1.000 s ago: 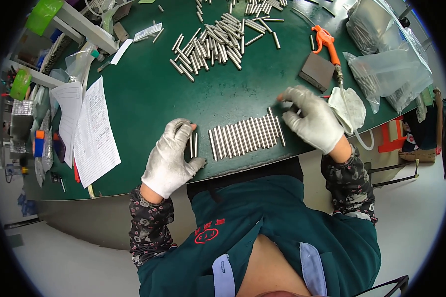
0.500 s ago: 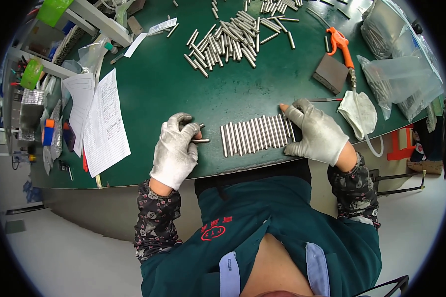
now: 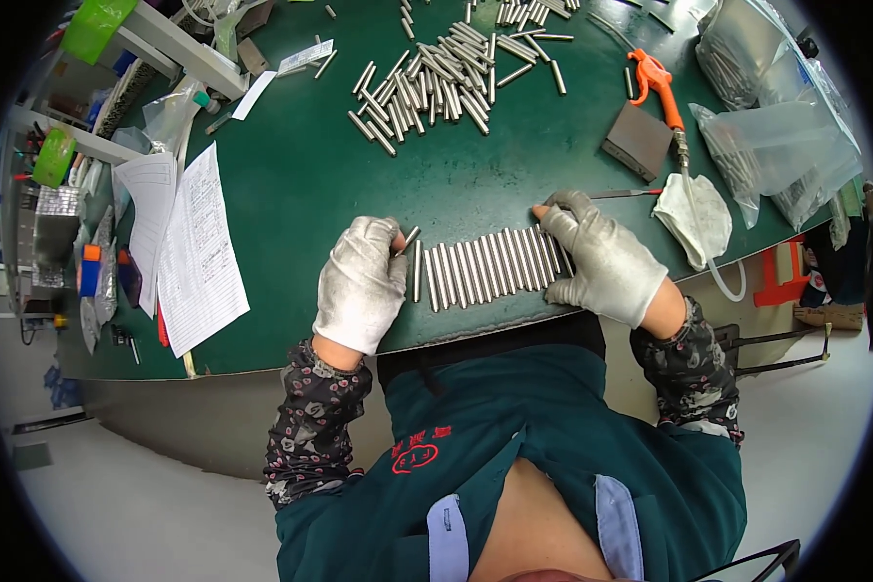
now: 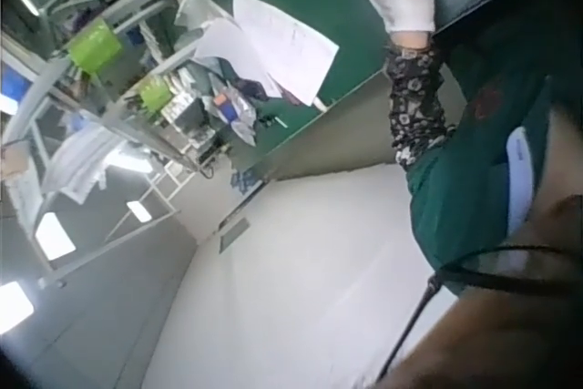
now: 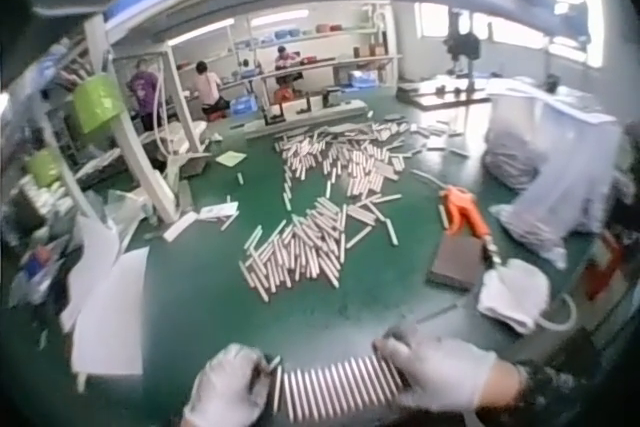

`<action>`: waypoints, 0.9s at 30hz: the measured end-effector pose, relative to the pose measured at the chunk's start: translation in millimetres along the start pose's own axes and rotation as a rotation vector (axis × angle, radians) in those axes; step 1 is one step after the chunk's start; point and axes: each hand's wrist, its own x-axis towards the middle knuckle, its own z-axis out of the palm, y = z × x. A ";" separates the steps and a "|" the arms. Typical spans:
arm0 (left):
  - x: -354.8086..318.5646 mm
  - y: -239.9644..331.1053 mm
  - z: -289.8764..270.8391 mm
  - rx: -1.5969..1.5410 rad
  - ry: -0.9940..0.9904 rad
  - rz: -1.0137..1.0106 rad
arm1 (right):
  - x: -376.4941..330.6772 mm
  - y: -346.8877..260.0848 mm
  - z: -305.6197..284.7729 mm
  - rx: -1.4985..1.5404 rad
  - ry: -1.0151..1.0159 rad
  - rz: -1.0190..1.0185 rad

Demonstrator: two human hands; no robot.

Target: Sorting and aligning small cylindrical metal rods on a workbench for packaging.

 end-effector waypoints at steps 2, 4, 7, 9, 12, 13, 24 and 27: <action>-3.4 3.4 1.0 0.005 -0.004 -0.043 | 0.9 1.9 2.1 -0.002 -0.016 0.016; -7.3 14.5 -3.1 -0.022 -0.035 -0.178 | 1.2 2.3 2.7 -0.002 -0.032 0.034; -13.1 20.5 -12.1 -0.324 -0.146 -0.261 | 2.0 0.2 2.8 0.003 0.001 -0.012; -11.5 24.2 -16.7 -0.268 -0.153 -0.158 | 3.5 0.5 4.0 -0.010 -0.002 -0.042; -8.7 21.8 -16.1 -0.056 -0.303 -0.076 | 7.9 0.3 3.5 -0.022 -0.044 -0.011; -9.0 21.3 -15.5 -0.057 -0.299 -0.076 | 7.9 1.0 4.0 -0.025 -0.044 -0.013; 10.1 7.0 -24.6 -0.071 -0.214 0.018 | 5.3 -2.6 -1.4 -0.098 -0.018 -0.070; 46.2 -19.2 -20.2 0.053 -0.014 -0.050 | 6.5 -5.8 -3.8 0.010 -0.004 0.029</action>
